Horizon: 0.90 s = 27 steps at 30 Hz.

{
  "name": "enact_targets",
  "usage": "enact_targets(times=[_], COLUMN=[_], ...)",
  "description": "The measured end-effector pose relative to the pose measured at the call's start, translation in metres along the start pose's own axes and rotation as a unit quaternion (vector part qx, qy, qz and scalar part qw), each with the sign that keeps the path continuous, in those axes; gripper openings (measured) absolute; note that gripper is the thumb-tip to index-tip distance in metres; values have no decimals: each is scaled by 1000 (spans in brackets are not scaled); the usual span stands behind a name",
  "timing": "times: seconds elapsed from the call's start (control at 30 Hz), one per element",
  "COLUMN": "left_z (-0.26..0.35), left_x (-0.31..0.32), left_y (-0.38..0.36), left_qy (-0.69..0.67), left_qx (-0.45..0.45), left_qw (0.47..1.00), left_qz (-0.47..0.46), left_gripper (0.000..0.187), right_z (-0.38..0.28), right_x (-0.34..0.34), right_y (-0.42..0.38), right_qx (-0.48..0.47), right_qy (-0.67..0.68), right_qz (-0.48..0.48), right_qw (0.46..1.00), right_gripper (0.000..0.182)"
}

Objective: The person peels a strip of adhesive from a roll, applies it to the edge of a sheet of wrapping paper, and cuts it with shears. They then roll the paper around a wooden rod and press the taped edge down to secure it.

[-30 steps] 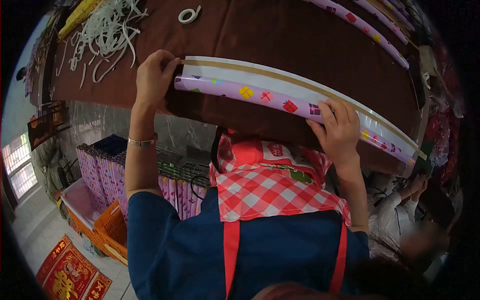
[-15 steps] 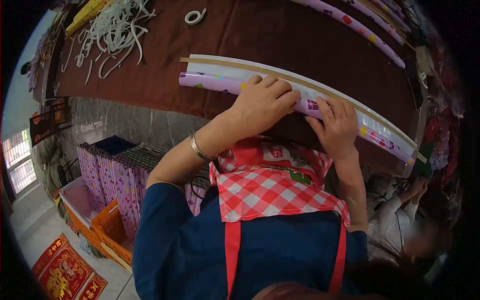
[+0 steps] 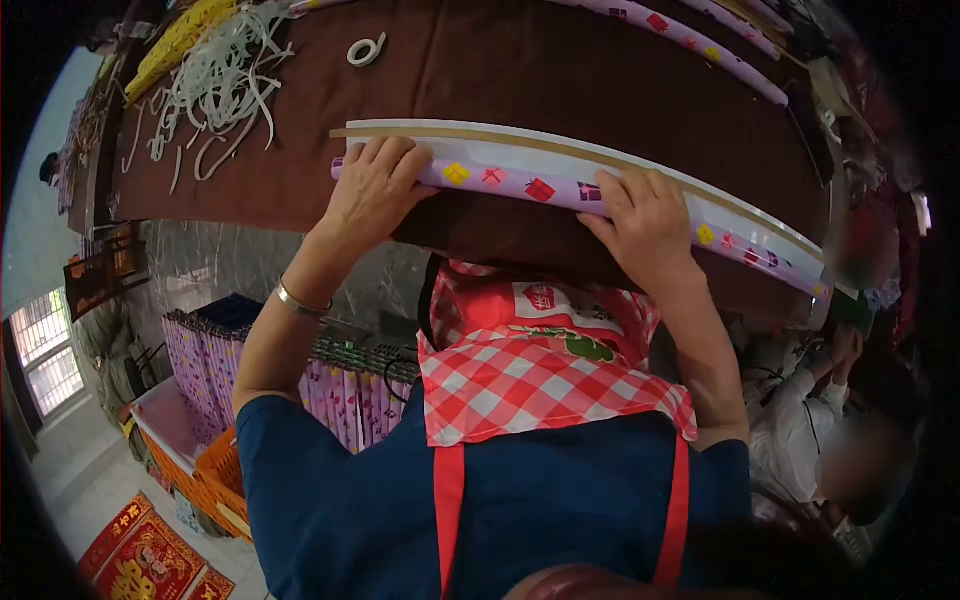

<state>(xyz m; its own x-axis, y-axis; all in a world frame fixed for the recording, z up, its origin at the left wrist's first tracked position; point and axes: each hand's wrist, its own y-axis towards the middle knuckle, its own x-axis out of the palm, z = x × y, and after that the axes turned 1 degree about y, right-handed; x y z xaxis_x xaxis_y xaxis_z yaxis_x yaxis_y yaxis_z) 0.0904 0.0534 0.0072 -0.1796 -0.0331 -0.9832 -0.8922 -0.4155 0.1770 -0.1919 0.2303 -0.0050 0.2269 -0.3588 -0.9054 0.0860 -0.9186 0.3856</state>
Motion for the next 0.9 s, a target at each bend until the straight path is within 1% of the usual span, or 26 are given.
enact_targets(times=[0.07, 0.1, 0.13, 0.17, 0.2, 0.23, 0.27, 0.33, 0.4, 0.43, 0.47, 0.53, 0.6, 0.67, 0.7, 0.77, 0.9], left_z=[1, 3, 7, 14, 27, 41, 52, 66, 69, 70, 70, 72, 68, 64, 62, 55, 51], left_x=[-5, -8, -11, -13, -14, -12, -10, -2, 2, 4, 5, 7, 7, 2, 1, 1, -2], left_y=[4, 8, 14, 22, 31, 40, 48, 65, 73, 76, 77, 77, 74, 72, 70, 67, 63], left_qy=[-24, -26, -47, -70, -92, -109, -124, -133, -103, -96, -97, -35, -42, -28, -28, -30, -21], left_qx=[-30, -18, -13, -5, 6, 29, 52, 85, 66, 69, 77, 60, 65, 30, 31, 31, 28], left_qw=[998, 998, 998, 996, 994, 993, 991, 987, 991, 992, 992, 996, 996, 998, 999, 999, 999], left_qz=[-50, -45, -49, -53, -54, -35, -16, -13, -48, -34, -32, -50, -35, -43, -27, -22, -17], left_gripper=[46, 46, 44, 43, 41, 40, 39, 38, 29, 28, 28, 28, 30, 30, 30, 29, 28], right_z=[-6, -8, -9, -12, -15, -16, -17, -16, -14, -13, -11, -8, -3, 5, 11, 21, 24], right_x=[8, 12, 15, 16, 15, 15, 17, 21, 22, 22, 24, 23, 21, 20, 18, 13, 8], right_y=[7, 10, 12, 14, 16, 17, 18, 19, 22, 23, 23, 22, 19, 16, 12, 4, -4], right_qx=[-2, -8, -14, -1, -15, -28, -13, -44, -33, -33, -38, -38, -37, -30, -27, -26, -9], right_qy=[10, 24, 32, 15, 21, 27, 9, 9, -7, -9, -11, -30, -50, -68, -72, -90, -117], right_qz=[1, -1, 19, 20, 21, 22, 21, 76, 87, 99, 105, 103, 97, 80, 78, 96, 95], right_qw=[1000, 1000, 999, 1000, 999, 999, 1000, 996, 996, 994, 994, 994, 993, 994, 994, 991, 989], right_gripper=[43, 41, 37, 37, 34, 32, 32, 22, 19, 17, 14, 12, 11, 9, 9, 9, 7])
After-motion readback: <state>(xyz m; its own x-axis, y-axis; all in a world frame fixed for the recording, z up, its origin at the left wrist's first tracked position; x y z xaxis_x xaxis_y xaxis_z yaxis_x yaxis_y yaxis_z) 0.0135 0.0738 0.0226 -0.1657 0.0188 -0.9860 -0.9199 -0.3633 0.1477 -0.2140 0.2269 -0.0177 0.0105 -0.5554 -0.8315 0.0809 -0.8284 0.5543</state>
